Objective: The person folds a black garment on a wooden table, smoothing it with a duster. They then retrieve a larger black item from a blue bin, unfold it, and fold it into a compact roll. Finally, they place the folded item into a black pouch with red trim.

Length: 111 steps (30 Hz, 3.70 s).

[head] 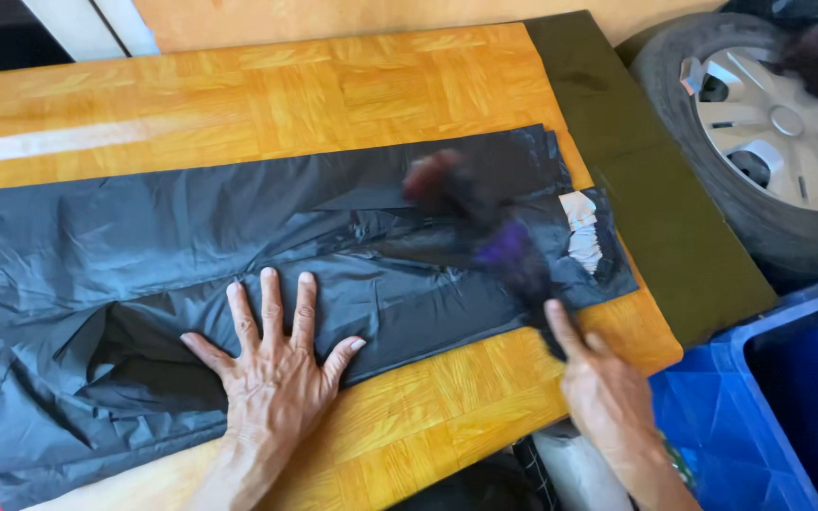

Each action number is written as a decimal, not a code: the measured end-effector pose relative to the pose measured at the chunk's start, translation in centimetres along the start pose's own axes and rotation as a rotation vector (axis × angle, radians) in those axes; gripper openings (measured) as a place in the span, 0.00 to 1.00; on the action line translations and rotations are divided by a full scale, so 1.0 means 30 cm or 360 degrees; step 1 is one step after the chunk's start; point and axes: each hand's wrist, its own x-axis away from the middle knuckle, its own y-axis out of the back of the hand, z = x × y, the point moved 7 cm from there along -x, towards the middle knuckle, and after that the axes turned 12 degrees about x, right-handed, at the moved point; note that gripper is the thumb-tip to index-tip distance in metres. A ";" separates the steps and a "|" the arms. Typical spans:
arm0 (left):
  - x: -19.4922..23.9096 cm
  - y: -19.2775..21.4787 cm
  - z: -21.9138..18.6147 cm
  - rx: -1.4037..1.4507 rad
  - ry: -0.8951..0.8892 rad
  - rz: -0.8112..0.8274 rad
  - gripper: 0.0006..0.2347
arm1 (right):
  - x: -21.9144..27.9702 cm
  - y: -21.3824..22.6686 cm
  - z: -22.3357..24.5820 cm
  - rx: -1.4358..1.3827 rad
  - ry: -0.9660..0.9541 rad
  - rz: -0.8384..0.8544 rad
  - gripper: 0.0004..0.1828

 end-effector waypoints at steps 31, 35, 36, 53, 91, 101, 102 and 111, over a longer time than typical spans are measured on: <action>0.179 -0.014 0.058 0.0330 0.0009 -0.0249 0.40 | 0.169 0.419 0.680 -0.0359 0.1467 -0.0481 0.37; 0.168 0.028 0.038 0.0200 0.0074 -0.0214 0.48 | 0.068 0.299 0.486 -0.0234 0.1155 -0.0414 0.41; 0.165 0.032 0.037 0.0168 0.0079 -0.0217 0.48 | 0.031 0.254 0.403 -0.0142 0.0916 -0.0326 0.43; -0.376 -0.004 -0.038 -0.0068 -0.0204 -0.0100 0.17 | 0.024 -0.213 -0.372 -0.0459 -0.0509 -0.0432 0.35; -0.085 -0.012 -0.187 0.0326 -0.0671 -0.0078 0.33 | 0.060 0.051 -0.475 -0.0115 -0.0817 -0.0926 0.31; -0.087 -0.006 -0.179 0.0612 -0.0521 0.0512 0.37 | -0.286 0.515 0.288 -0.0454 0.0878 -0.1185 0.24; -0.086 -0.005 -0.180 0.0643 -0.0543 0.0487 0.38 | -0.303 0.522 0.405 -0.0425 0.1110 -0.1068 0.25; -0.069 -0.106 -0.172 0.0599 -0.0576 0.0392 0.36 | -0.225 0.642 1.132 -0.0091 0.1851 -0.0730 0.41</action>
